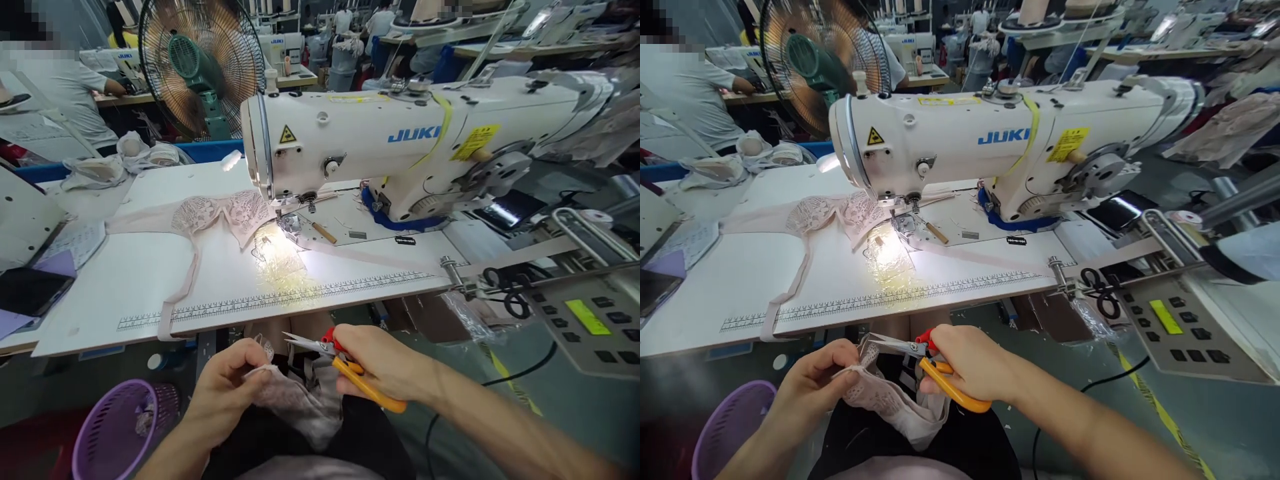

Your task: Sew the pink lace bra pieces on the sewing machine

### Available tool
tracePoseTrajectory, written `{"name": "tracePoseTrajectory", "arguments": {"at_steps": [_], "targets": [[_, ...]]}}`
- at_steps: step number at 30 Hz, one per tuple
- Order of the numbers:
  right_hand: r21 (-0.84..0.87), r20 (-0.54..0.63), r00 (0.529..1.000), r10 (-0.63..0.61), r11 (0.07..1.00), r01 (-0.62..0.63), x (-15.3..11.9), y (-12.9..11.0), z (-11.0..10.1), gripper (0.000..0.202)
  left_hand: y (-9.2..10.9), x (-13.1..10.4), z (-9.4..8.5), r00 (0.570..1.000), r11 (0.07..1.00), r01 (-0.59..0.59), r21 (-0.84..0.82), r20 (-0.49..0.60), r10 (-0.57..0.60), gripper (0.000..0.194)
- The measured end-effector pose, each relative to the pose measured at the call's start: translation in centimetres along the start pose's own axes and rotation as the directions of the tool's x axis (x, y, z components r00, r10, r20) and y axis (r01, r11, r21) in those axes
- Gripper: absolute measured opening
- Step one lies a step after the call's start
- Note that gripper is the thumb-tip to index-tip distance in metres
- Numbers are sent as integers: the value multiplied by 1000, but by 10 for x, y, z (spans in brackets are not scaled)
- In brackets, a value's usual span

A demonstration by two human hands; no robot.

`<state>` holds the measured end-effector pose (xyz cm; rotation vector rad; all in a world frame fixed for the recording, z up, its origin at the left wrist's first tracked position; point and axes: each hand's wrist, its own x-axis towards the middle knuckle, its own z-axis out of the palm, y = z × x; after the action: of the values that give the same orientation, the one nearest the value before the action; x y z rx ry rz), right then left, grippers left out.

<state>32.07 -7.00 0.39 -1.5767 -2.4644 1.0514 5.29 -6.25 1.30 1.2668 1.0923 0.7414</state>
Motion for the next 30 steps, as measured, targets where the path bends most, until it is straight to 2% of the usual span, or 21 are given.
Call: {"name": "tracePoseTrajectory", "arguments": {"at_steps": [3,8,14,18,26,30], "targets": [[-69,-13,999,-31,997,30,-1,0,1,51,-3,-2,-4,997,994,-80,72,-2,80,18],[-121,5,996,-86,989,86,0,-8,2,47,-4,-2,-6,993,984,-116,138,-19,119,18],[-172,-25,994,-108,980,102,0,-10,4,49,-2,-4,-3,994,980,-95,174,-32,102,22],[-195,-31,993,-117,975,109,1,-11,4,50,-4,-3,-4,996,977,-85,197,12,84,22],[-238,26,999,-46,970,51,2,-19,-3,47,-1,0,-3,1000,990,3,141,-18,0,24],[-244,60,998,-9,970,23,1,-24,-7,48,2,-1,2,996,994,60,96,-68,-53,26]]}}
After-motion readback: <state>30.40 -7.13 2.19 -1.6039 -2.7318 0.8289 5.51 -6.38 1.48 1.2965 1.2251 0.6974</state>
